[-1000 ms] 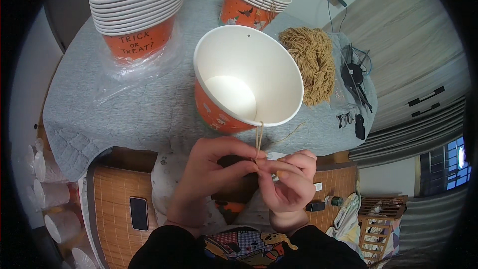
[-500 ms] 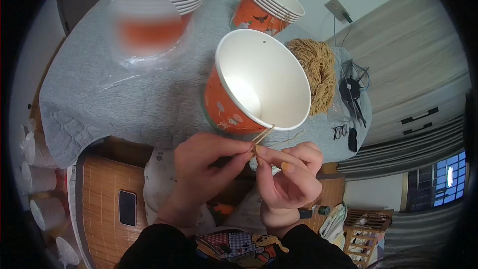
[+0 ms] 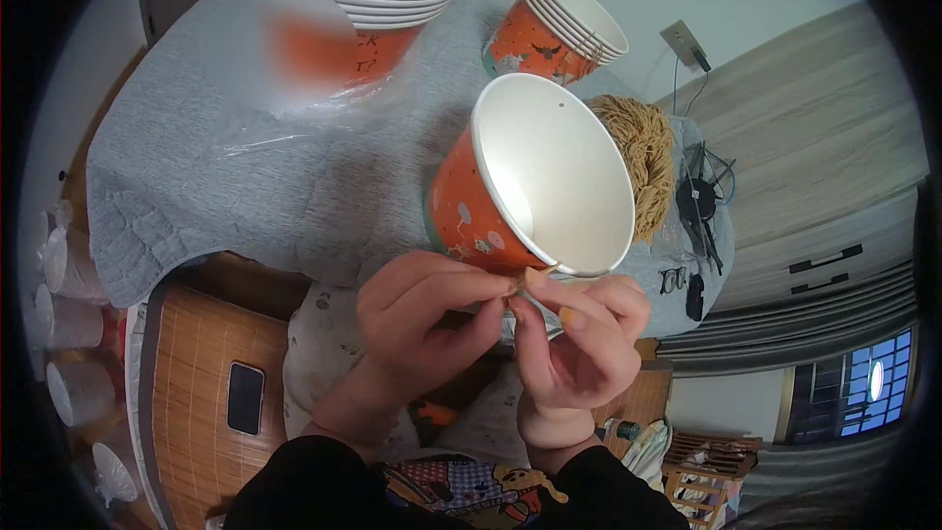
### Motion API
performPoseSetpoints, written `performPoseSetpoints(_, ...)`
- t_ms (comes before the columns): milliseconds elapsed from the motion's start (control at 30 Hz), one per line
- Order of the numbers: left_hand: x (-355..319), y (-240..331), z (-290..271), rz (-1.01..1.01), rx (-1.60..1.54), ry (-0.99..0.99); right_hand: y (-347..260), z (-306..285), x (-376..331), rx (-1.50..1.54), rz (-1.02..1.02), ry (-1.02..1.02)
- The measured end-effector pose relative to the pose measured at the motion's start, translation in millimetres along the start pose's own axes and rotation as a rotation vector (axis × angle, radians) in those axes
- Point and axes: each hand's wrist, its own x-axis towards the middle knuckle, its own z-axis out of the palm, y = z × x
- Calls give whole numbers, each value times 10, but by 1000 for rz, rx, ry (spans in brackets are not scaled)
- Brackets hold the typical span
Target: Thread an elastic cord through pre-punched holes in a paper bucket to create a handle.
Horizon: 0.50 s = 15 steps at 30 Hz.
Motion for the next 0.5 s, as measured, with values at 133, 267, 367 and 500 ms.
performPoseSetpoints(133,-8,-25,-3,-53,-46,-13,-10,-105,-42,-58,-30,-69)
performPoseSetpoints(267,-15,-30,-6,-40,-52,-13,1,-28,-79,-62,18,-43)
performPoseSetpoints(367,-31,-9,-7,-50,-69,-20,14,-24,-57,-80,-22,-31)
performPoseSetpoints(500,-4,31,-21,-51,-86,-16,13,-47,-14,-124,-55,-76)
